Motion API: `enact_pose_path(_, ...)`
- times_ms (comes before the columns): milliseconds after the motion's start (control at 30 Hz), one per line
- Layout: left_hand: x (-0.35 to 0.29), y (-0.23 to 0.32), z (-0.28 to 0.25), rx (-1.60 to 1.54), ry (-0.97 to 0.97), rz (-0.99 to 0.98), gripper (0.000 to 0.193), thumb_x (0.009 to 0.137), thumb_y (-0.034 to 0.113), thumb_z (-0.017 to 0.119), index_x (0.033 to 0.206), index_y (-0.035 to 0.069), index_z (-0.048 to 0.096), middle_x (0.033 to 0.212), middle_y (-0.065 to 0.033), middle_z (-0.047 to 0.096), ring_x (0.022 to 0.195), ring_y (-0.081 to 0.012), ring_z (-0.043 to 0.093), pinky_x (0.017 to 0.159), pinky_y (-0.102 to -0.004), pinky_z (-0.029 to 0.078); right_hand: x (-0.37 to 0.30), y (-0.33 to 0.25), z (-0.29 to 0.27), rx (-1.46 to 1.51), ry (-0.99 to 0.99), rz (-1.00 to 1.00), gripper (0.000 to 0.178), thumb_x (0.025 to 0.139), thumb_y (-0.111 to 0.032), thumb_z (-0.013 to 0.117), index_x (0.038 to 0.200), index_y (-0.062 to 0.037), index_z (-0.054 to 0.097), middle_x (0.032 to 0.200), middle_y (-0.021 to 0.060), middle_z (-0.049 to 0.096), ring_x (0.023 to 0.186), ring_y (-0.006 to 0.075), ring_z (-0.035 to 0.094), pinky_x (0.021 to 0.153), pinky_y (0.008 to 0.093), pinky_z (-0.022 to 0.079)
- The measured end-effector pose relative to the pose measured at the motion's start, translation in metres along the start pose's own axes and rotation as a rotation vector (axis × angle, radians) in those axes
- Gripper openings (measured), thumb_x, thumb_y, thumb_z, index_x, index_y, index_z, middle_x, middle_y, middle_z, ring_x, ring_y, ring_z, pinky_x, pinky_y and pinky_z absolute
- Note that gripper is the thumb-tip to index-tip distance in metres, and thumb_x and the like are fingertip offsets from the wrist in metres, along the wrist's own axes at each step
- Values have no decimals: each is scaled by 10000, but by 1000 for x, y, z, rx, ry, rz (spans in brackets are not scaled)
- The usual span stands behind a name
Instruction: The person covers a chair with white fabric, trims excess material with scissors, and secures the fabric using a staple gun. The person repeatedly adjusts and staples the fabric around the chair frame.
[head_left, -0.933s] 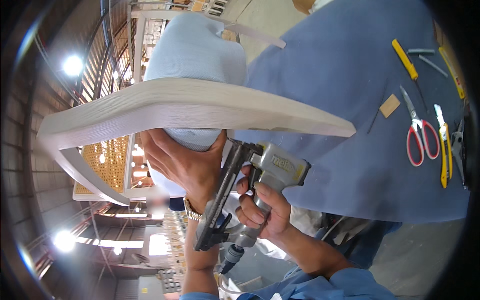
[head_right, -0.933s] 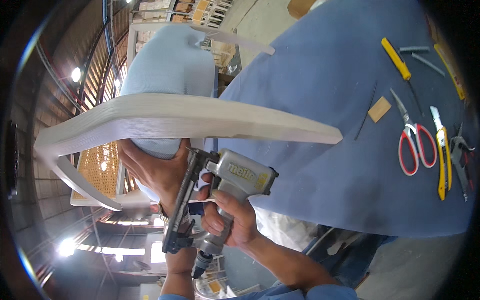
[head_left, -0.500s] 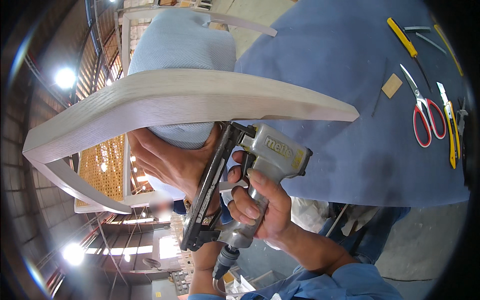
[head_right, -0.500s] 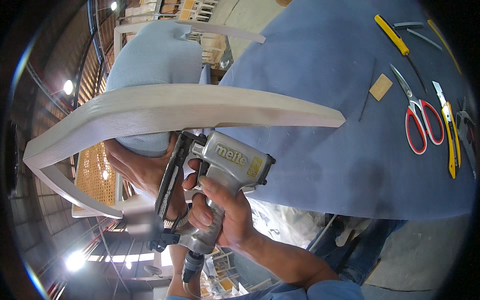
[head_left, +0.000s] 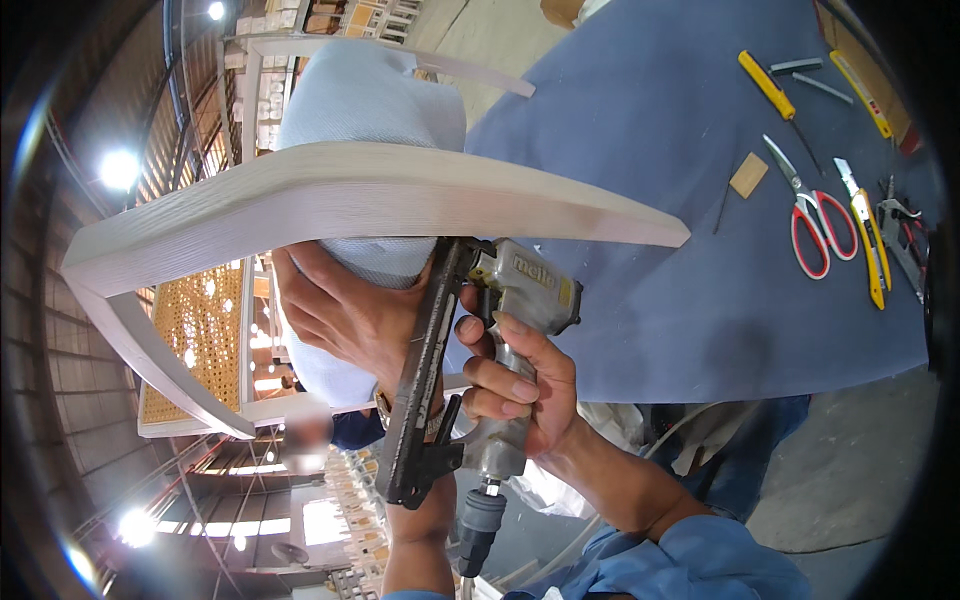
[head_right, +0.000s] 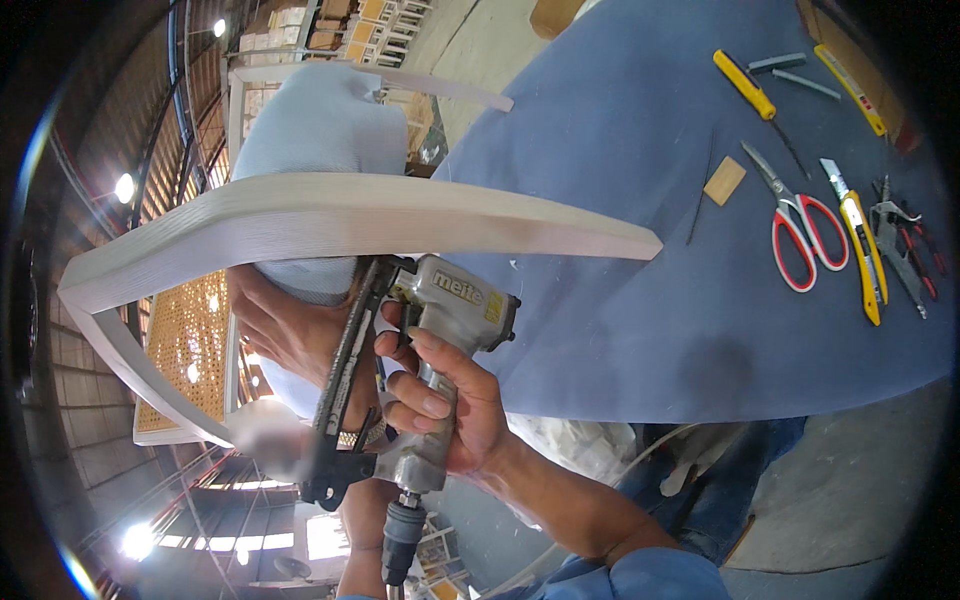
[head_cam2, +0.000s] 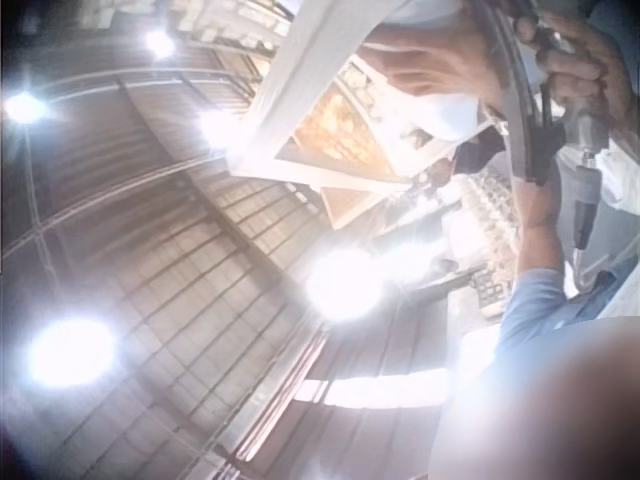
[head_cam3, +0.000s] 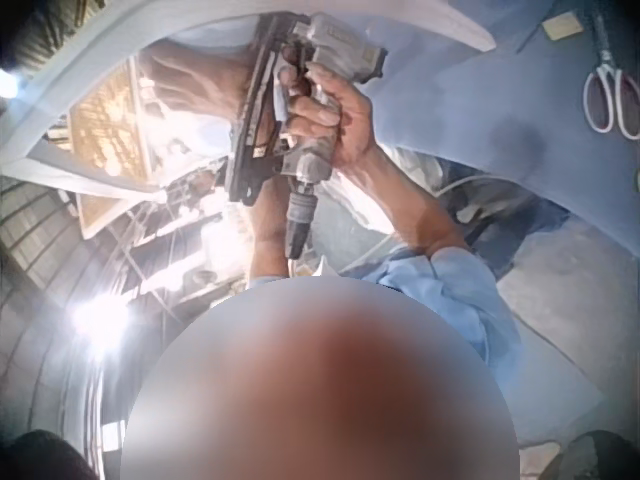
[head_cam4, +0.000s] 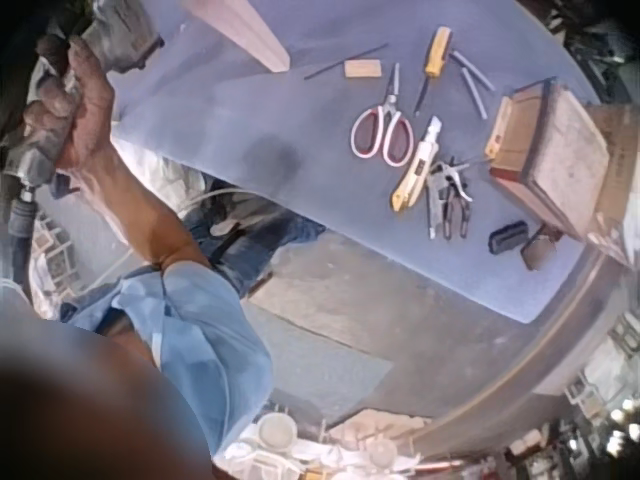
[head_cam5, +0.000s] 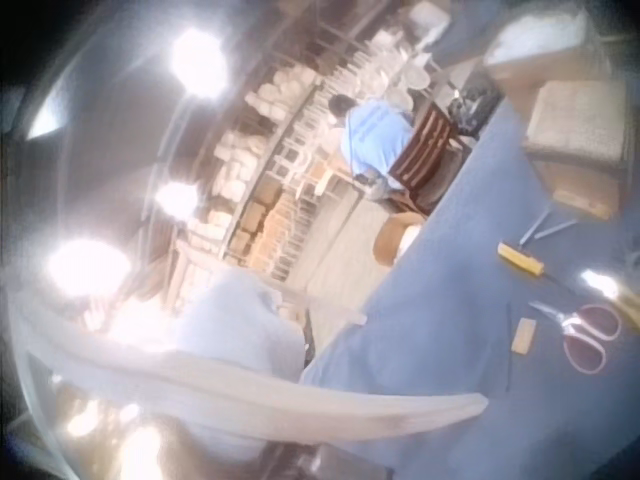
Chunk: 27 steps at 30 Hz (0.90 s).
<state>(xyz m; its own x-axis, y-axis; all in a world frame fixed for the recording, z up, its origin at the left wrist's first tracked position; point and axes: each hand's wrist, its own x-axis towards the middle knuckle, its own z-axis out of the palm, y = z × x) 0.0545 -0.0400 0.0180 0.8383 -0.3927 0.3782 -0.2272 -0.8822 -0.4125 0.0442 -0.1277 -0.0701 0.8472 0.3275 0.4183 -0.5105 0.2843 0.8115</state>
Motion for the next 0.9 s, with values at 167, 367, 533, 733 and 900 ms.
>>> enact_pose_path(167,31,7,17,16,59,49,657,759,302,707,1288,27,431,1231,-227,486,1113,-408,476,909,-541,398,2,-8,0,20,-53,2,319,1038,-169,494,1346,-91,523,1143,69,649,536,37,483,518,214,445)
enact_pose_path(367,35,13,9,90,133,28,812,740,375,747,1367,25,369,1315,-241,437,1180,-422,436,946,-563,376,7,-5,3,-10,-44,-3,352,1040,-165,461,1380,-87,506,1159,76,652,537,46,487,524,221,450)
enact_pose_path(533,40,24,10,154,185,-3,943,724,435,781,1433,23,316,1385,-252,395,1235,-433,403,977,-580,357,3,-4,22,-194,111,-130,348,996,-152,546,1339,-92,528,1109,79,652,533,36,460,509,219,430)
enact_pose_path(733,60,18,6,328,309,-109,1100,704,508,821,1512,21,254,1469,-266,346,1302,-447,363,1015,-602,335,3,0,21,-250,144,-142,349,986,-160,560,1329,-94,549,1136,82,662,531,37,464,498,214,434)
enact_pose_path(900,79,-3,-26,236,174,117,1108,701,544,839,1492,-26,311,1423,-290,419,1275,-463,422,1046,-570,351,-4,-16,4,-296,44,-181,381,970,-191,598,1329,-84,524,1153,65,631,574,52,476,537,211,435)
